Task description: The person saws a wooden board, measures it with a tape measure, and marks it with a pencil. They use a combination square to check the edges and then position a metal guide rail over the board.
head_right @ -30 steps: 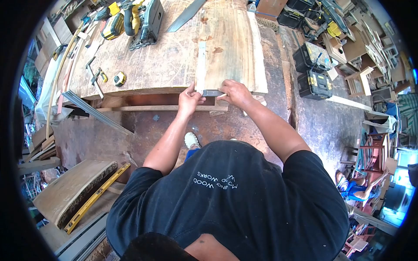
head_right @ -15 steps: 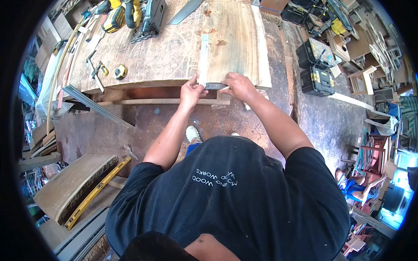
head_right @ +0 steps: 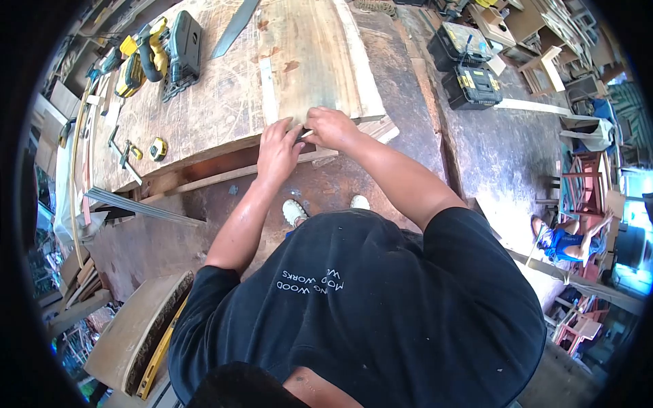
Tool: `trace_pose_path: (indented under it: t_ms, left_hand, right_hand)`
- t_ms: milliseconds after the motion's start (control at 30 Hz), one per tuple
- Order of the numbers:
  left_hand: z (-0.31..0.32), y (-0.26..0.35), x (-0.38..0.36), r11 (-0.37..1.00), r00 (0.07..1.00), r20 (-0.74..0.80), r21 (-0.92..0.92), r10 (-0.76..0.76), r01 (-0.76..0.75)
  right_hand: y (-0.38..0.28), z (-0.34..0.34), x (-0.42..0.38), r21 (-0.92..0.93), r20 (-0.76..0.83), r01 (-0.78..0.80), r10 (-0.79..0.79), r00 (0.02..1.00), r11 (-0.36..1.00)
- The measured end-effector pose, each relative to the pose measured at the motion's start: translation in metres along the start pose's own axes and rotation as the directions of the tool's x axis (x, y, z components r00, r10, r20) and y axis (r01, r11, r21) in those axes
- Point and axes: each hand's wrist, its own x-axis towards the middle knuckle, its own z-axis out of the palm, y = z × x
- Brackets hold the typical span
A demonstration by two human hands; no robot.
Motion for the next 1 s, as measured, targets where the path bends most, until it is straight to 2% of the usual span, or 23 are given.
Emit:
trace_pose_path:
  t_ms: [67, 167, 267, 467, 900, 1000]
  left_hand:
    - [0.010, -0.010, 0.005, 0.998, 0.977, 0.207, 0.023, 0.056, -0.062]
    - [0.014, -0.018, 0.006, 0.993, 0.958, 0.274, 0.048, 0.089, -0.106]
    - [0.013, -0.021, 0.008, 0.988, 0.951, 0.291, 0.085, 0.102, -0.131]
    - [0.014, -0.018, 0.007, 0.993, 0.955, 0.288, 0.072, 0.064, -0.088]
    - [0.013, -0.012, 0.009, 0.995, 0.963, 0.264, 0.067, 0.059, -0.080]
    - [0.006, -0.006, 0.011, 1.000, 0.947, 0.321, 0.014, 0.000, -0.005]
  right_hand:
    - [-0.001, 0.001, -0.001, 0.019, 0.001, -0.007, 0.007, 1.000, 1.000]
    - [0.001, 0.003, -0.003, 0.026, -0.034, -0.005, 0.006, 0.999, 1.000]
    - [0.003, 0.003, -0.003, 0.057, -0.059, 0.009, -0.006, 0.998, 0.998]
    - [0.002, 0.004, -0.005, 0.100, -0.085, -0.015, 0.024, 0.996, 0.995]
    - [0.009, -0.006, -0.014, 0.122, -0.008, -0.111, 0.112, 0.994, 0.986]
    - [0.013, -0.003, -0.018, 0.113, -0.021, -0.122, 0.125, 0.992, 0.986]
